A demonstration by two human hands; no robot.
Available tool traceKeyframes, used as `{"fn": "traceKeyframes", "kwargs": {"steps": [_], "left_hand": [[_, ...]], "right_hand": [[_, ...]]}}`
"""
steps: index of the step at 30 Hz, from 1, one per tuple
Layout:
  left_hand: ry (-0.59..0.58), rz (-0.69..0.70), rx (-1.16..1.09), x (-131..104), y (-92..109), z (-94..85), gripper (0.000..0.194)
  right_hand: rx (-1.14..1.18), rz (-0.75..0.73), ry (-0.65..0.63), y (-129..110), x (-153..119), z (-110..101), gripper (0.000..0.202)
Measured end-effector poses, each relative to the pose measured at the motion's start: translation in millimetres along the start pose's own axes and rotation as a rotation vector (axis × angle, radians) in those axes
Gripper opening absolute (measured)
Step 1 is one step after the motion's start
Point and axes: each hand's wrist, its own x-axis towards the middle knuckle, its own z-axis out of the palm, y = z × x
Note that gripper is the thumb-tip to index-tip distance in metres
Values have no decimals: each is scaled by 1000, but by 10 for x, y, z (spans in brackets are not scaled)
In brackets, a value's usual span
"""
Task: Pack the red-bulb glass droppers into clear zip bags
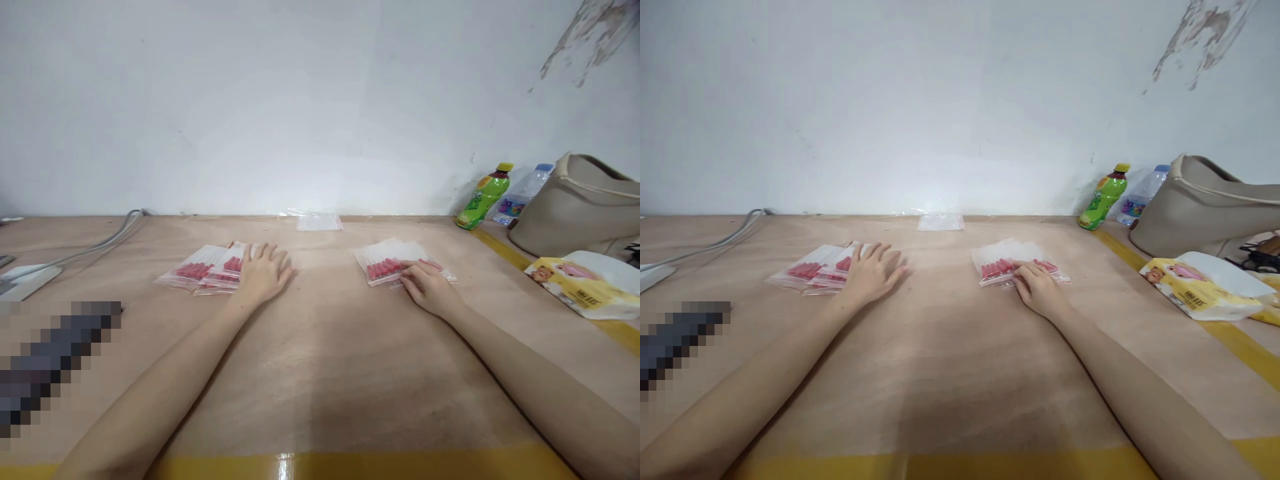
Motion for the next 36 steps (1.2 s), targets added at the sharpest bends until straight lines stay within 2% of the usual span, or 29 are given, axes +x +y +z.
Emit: {"fn": "traceKeyframes", "kwargs": {"steps": [2, 6, 9, 12, 16, 19, 23, 25, 27, 33, 36], "left_hand": [[-80, -139, 76, -13, -105, -14, 50], [-330, -381, 127, -60, -258, -17, 66], [-396, -411, 111, -74, -254, -32, 66], [-358, -370, 7, -62, -142, -58, 64], [-305, -230, -209, -42, 130, -48, 60], [-263, -65, -324, -37, 371, 3, 52], [-189, 97, -467, -40, 589, 79, 46], [-156, 108, -501, -48, 607, 103, 49], [-124, 126, -547, -58, 573, 118, 49], [-96, 151, -608, -77, 438, 142, 34], [-70, 132, -601, -84, 440, 161, 34]], "right_hand": [[-18, -2, 23, 14, -42, -23, 9], [-125, -15, 72, -1, -66, -85, 15], [-214, -25, 177, -104, -28, -104, 28], [-234, -76, 263, -269, 51, -56, 29], [-160, -191, 272, -527, 183, 101, 16], [-88, -219, 199, -716, 320, 215, 10], [22, -275, -1, -879, 545, 307, 14], [82, -289, -78, -907, 629, 342, 19], [142, -269, -98, -912, 663, 376, 20], [407, -191, -49, -879, 559, 447, 26], [421, -176, -1, -849, 529, 491, 30]]}}
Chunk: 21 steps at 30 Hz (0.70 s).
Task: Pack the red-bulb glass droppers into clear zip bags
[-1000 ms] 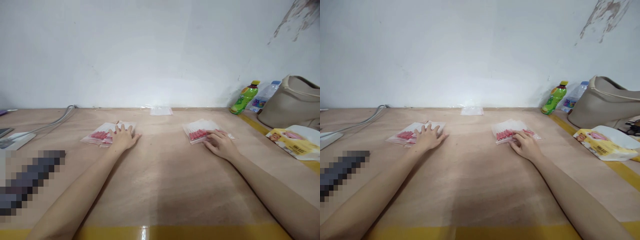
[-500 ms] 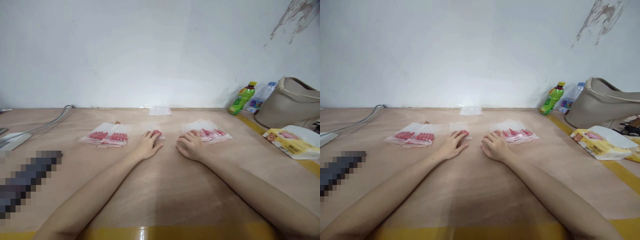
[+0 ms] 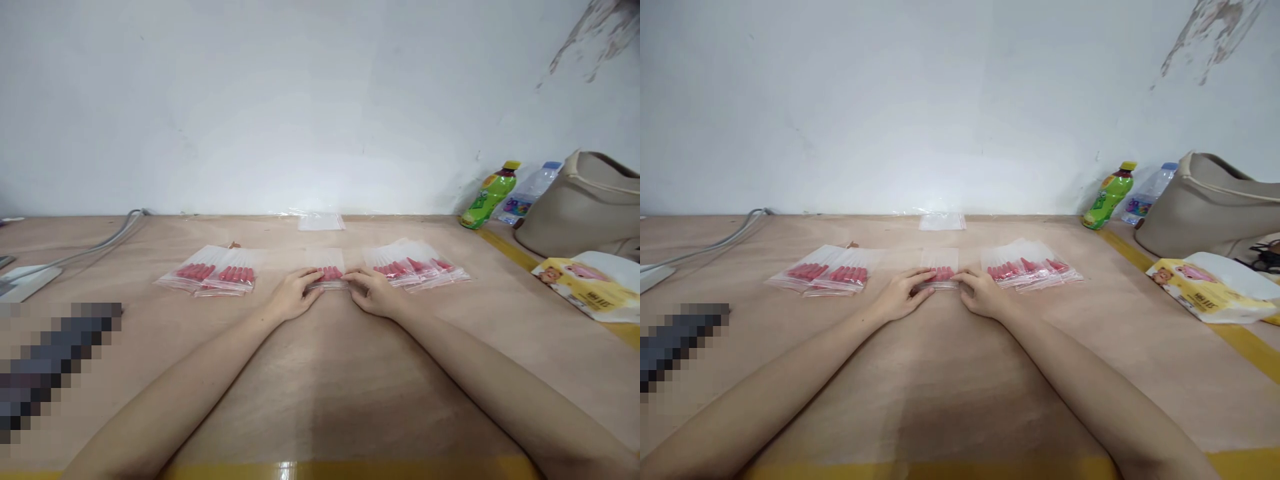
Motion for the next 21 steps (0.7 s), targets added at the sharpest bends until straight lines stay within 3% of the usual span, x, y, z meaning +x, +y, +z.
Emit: {"fn": "traceKeyframes", "kwargs": {"steps": [5, 10, 15, 21], "left_hand": [[37, 11, 18, -10, 5, 41, 33], [65, 54, 40, -2, 12, 21, 33], [68, 184, 48, 66, 56, 30, 22], [86, 275, 77, 193, 117, 168, 17]], "right_hand": [[-235, -111, 42, 51, 36, 39, 20], [-442, -196, 28, 26, 83, 20, 22], [-475, -189, -13, 6, 103, 8, 24], [-437, -145, -7, -16, 120, -2, 22]]}}
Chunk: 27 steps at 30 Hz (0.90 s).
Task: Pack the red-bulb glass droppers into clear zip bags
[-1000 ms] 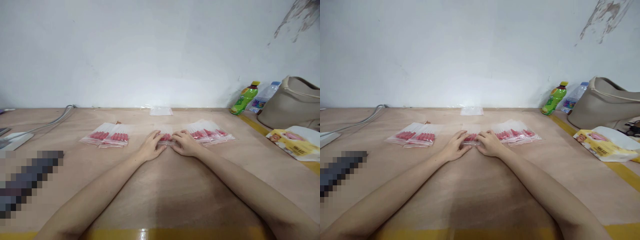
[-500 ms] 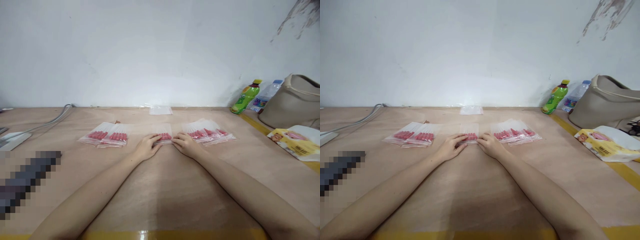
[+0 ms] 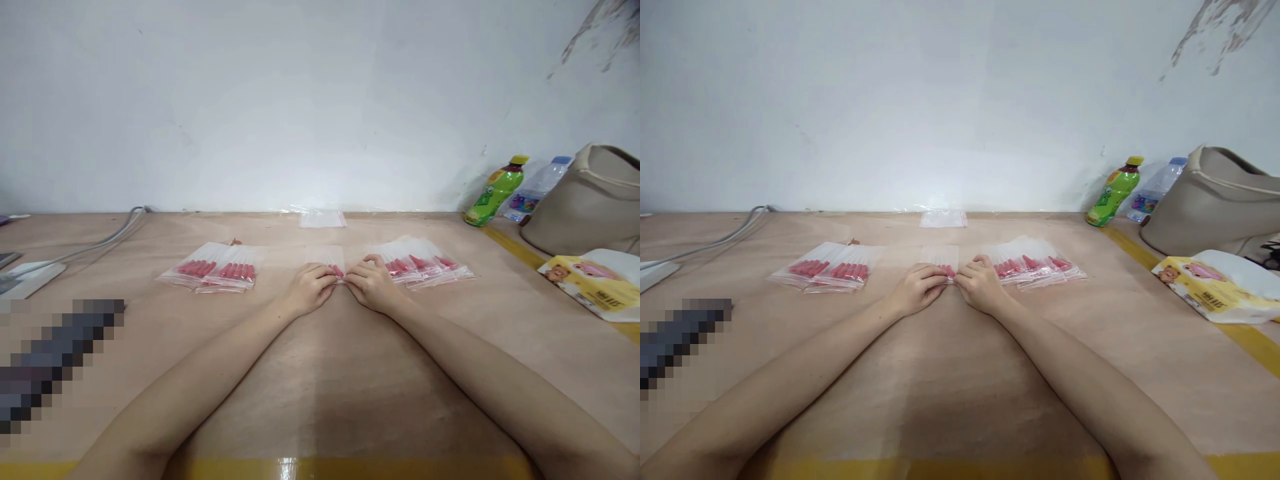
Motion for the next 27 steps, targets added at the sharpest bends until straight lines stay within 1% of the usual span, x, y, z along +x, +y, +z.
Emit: {"fn": "traceKeyframes", "kwargs": {"steps": [6, 10, 15, 20, 27], "left_hand": [[-3, 75, 50, 98, -12, 93, 18], [-20, 114, 73, 135, -27, 101, 20], [-38, 129, 81, 151, -26, 73, 22], [-21, 124, 107, 51, -67, -48, 20], [-25, 112, 160, -214, -177, -374, 19]], "right_hand": [[1, 1, -9, -4, 5, -10, 20], [-3, -12, -27, -5, 10, -11, 20], [-9, 18, -33, 3, -5, -17, 20], [-18, 32, -8, 1, -33, -47, 20], [-23, 38, 6, -12, -31, -83, 21]]}}
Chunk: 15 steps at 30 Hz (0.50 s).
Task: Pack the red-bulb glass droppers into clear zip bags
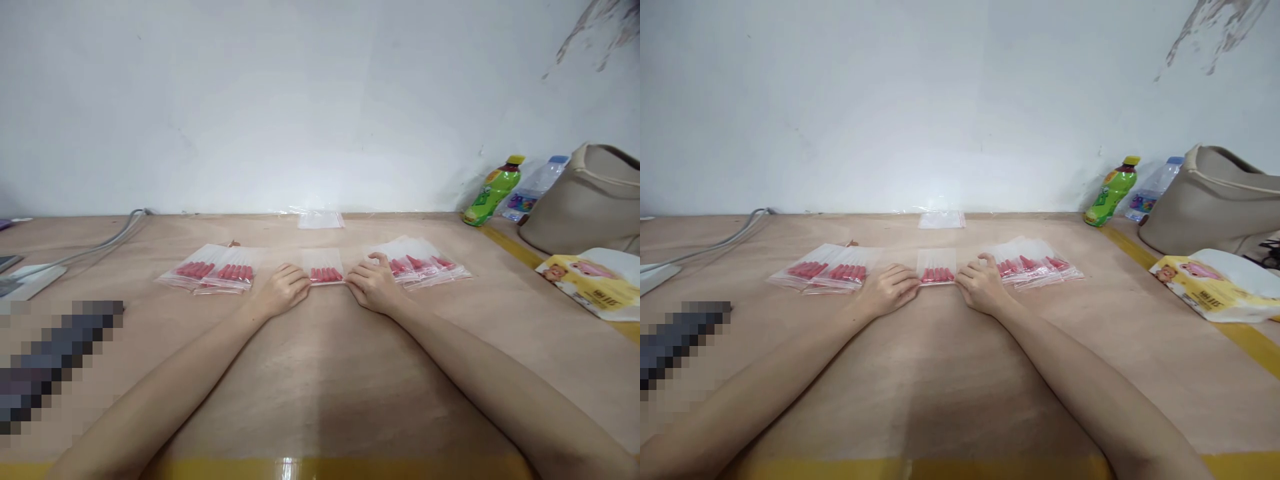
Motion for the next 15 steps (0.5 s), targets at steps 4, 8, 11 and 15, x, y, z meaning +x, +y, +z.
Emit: {"fn": "traceKeyframes", "kwargs": {"steps": [4, 8, 11, 15], "left_hand": [[-18, -32, 20, -73, -12, -97, 20], [-50, -63, 18, -88, -14, -92, 22], [-70, -92, 6, -107, -21, -73, 22], [-90, -144, -15, -118, -3, -78, 18]], "right_hand": [[11, -6, -1, 0, -7, 5, 21], [15, 7, -6, 10, -14, -5, 21], [73, 38, -42, 15, -7, -12, 14], [295, 73, -110, -14, 12, 35, 13]]}}
